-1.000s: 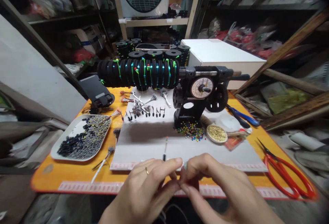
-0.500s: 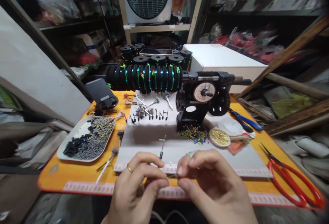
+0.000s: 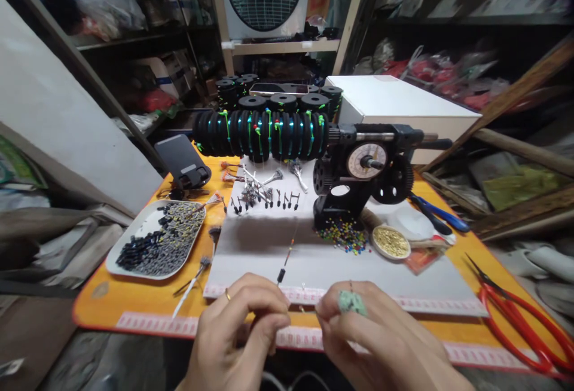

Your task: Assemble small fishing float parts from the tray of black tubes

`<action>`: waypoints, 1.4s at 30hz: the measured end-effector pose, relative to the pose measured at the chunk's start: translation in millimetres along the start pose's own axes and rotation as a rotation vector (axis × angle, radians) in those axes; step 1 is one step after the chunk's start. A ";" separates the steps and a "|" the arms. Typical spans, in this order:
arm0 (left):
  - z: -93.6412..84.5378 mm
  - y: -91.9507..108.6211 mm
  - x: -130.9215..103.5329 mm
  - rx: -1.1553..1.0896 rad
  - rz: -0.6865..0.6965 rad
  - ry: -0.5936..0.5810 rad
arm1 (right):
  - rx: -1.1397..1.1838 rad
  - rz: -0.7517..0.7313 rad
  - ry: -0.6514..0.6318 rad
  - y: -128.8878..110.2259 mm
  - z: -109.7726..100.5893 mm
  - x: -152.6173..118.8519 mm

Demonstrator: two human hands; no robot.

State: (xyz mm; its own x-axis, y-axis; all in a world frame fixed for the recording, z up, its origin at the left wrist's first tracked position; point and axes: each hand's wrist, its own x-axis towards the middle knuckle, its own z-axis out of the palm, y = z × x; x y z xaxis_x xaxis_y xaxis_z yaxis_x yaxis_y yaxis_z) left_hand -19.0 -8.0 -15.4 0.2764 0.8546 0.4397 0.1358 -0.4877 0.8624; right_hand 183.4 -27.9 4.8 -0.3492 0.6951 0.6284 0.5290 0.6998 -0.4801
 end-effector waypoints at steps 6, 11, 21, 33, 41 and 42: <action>3.6 -1.6 10.4 0.119 0.036 0.047 | -0.101 0.015 -0.003 5.6 4.9 -7.7; 7.7 1.8 13.6 0.242 0.067 -0.006 | -0.254 -0.153 -0.128 14.9 2.0 -2.3; 11.1 9.2 17.9 0.069 0.085 0.075 | 0.118 -0.012 -0.074 11.1 3.0 3.6; 10.3 8.7 13.0 -0.007 0.006 0.010 | 0.256 0.110 0.024 8.6 7.4 1.2; 25.6 10.4 13.0 -0.468 -0.265 0.218 | 0.263 0.252 0.045 -2.5 8.4 19.8; 27.4 10.7 12.8 -0.486 -0.278 0.239 | 0.245 0.238 0.043 -3.4 8.7 20.9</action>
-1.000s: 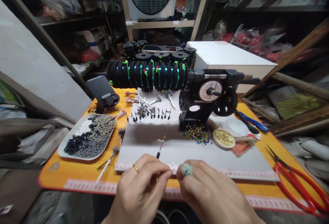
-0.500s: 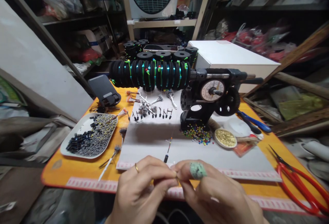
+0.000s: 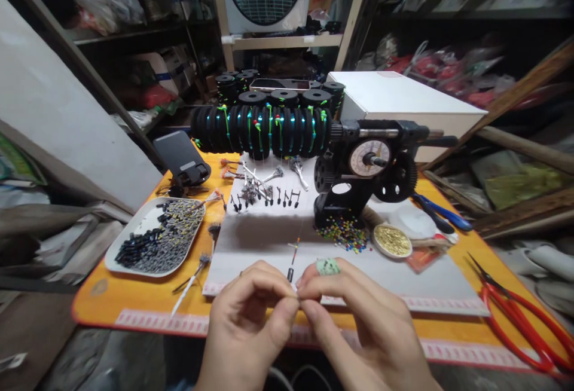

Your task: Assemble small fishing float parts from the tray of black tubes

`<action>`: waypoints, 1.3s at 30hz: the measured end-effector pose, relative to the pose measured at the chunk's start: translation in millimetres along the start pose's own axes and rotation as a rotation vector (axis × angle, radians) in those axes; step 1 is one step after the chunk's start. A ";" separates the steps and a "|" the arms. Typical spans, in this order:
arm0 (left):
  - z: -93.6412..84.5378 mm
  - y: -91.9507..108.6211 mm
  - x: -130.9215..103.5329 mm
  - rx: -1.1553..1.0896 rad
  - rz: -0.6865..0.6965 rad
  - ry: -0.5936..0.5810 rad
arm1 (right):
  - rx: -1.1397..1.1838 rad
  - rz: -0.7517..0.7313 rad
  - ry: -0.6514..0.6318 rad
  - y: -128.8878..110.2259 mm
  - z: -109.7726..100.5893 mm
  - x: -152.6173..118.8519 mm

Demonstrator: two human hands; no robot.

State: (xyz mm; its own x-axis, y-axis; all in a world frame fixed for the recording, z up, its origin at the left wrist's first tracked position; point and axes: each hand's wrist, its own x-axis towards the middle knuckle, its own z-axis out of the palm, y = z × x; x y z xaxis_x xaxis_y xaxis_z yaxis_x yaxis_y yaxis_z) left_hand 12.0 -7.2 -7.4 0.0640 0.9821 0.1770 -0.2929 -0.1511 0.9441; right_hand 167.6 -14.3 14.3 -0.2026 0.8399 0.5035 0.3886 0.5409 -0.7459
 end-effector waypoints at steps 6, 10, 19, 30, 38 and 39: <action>0.4 4.2 -0.4 0.019 -0.045 -0.011 | -0.308 -0.324 0.101 8.9 3.2 -1.3; -5.9 10.2 2.4 0.064 -0.117 -0.149 | -0.423 -0.659 0.091 19.2 0.9 0.5; -17.5 9.7 9.1 0.627 0.593 -0.201 | -0.152 -0.222 -0.013 3.3 -3.2 11.0; -5.1 7.0 10.7 0.503 0.285 -0.058 | -0.097 -0.231 -0.127 8.7 -2.8 14.4; -1.8 5.2 4.7 -0.115 -0.320 -0.064 | 0.016 -0.219 -0.063 5.4 1.6 13.4; -2.1 5.3 4.4 -0.142 -0.344 -0.054 | 0.021 -0.228 -0.057 5.3 1.8 12.5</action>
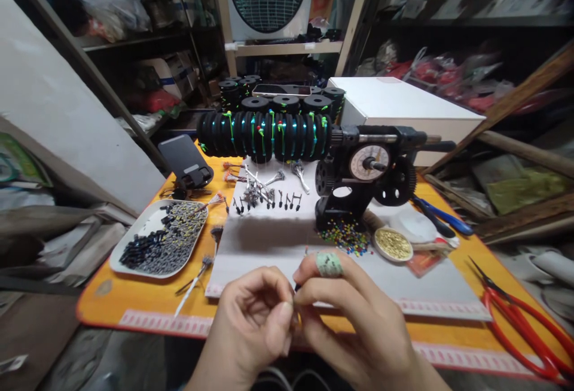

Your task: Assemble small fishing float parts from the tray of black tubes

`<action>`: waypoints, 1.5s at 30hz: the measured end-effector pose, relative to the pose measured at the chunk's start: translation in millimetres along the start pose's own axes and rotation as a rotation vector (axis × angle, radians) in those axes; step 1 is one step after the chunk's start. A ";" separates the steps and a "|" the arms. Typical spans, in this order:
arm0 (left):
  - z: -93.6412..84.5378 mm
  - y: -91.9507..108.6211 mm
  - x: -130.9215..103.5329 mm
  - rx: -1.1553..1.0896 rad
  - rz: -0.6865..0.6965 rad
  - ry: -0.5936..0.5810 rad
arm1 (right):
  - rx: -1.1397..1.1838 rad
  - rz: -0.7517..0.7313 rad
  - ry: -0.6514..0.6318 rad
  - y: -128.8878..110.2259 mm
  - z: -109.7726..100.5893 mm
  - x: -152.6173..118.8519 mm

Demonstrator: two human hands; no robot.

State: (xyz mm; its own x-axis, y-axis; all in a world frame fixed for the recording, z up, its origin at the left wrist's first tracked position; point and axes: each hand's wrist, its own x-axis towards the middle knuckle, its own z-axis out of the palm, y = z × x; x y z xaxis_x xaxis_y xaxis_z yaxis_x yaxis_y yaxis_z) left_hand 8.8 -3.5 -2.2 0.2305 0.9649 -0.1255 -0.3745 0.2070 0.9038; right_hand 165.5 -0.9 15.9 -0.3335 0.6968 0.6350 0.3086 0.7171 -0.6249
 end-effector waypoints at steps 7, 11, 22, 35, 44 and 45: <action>-5.4 -9.4 -0.5 -0.012 0.062 0.010 | -0.002 0.087 0.075 -1.7 3.9 -10.5; -3.2 -7.7 -4.5 0.172 0.246 0.148 | 0.075 0.215 0.134 0.3 11.1 -17.6; -5.1 -11.0 -10.7 0.251 0.334 0.164 | 0.128 0.419 0.178 5.5 18.2 -26.3; -19.2 -18.2 -6.9 0.605 0.619 0.052 | 0.199 0.499 0.112 -1.3 17.5 -27.0; 5.3 -24.6 -13.0 0.316 0.499 0.276 | 0.352 0.569 0.115 -4.6 20.9 -27.5; 5.7 -24.4 -13.5 0.309 0.491 0.279 | 0.364 0.568 0.104 -4.0 20.8 -27.6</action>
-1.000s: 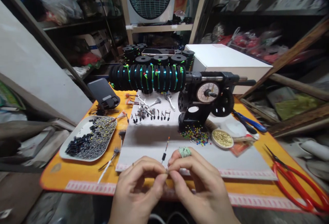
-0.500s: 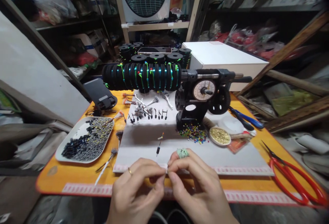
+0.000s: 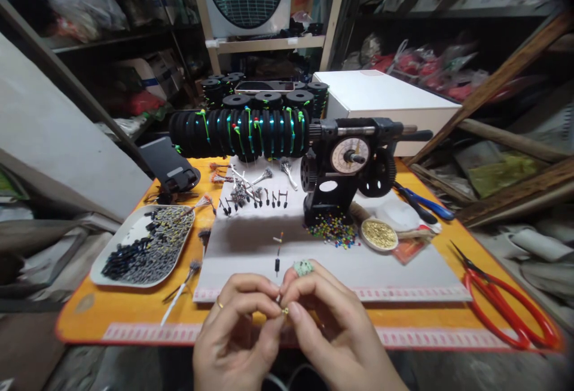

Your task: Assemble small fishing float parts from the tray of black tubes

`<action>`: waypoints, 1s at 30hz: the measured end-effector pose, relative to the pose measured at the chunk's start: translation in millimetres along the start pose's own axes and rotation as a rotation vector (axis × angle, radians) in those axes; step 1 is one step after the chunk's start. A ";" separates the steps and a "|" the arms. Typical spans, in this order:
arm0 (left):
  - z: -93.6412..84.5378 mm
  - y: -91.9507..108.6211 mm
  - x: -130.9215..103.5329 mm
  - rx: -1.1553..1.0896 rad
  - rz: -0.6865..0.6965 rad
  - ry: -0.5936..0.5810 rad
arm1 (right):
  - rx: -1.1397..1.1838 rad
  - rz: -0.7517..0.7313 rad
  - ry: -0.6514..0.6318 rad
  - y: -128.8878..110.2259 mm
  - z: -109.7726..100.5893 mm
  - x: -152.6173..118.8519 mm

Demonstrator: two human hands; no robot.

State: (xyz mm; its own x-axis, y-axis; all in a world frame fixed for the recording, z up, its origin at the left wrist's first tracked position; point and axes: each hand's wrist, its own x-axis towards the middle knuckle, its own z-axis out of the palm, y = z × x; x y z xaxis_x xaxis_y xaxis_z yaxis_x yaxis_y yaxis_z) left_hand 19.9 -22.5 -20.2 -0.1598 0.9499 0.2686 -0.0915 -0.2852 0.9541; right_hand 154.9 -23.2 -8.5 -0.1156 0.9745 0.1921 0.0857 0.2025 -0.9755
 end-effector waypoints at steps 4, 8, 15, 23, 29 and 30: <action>0.6 2.2 -2.9 -0.066 -0.047 -0.015 | -0.023 0.020 -0.088 -1.1 -3.9 2.6; -0.3 2.5 -3.7 -0.149 -0.103 -0.052 | -0.189 -0.032 -0.094 -4.1 -10.4 1.9; -2.4 -0.7 0.8 -0.171 -0.113 -0.038 | -0.235 -0.232 0.063 -11.2 -17.7 -4.4; -1.6 1.5 0.0 -0.012 0.009 -0.043 | -0.236 -0.150 0.044 -14.1 -8.4 -1.1; -2.7 1.1 0.3 -0.006 0.022 -0.042 | -0.033 0.005 -0.017 -8.8 -4.7 -0.6; -3.1 0.9 0.3 -0.003 0.026 -0.046 | -0.015 0.020 -0.014 -9.1 -4.8 -0.9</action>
State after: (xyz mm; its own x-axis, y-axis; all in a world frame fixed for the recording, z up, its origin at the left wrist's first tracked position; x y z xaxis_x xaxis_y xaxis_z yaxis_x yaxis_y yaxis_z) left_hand 16.7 -22.8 -19.7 -0.1169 0.9469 0.2994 -0.0904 -0.3103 0.9463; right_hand 159.0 -25.5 0.7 -0.1273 0.9771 0.1708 0.1028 0.1843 -0.9775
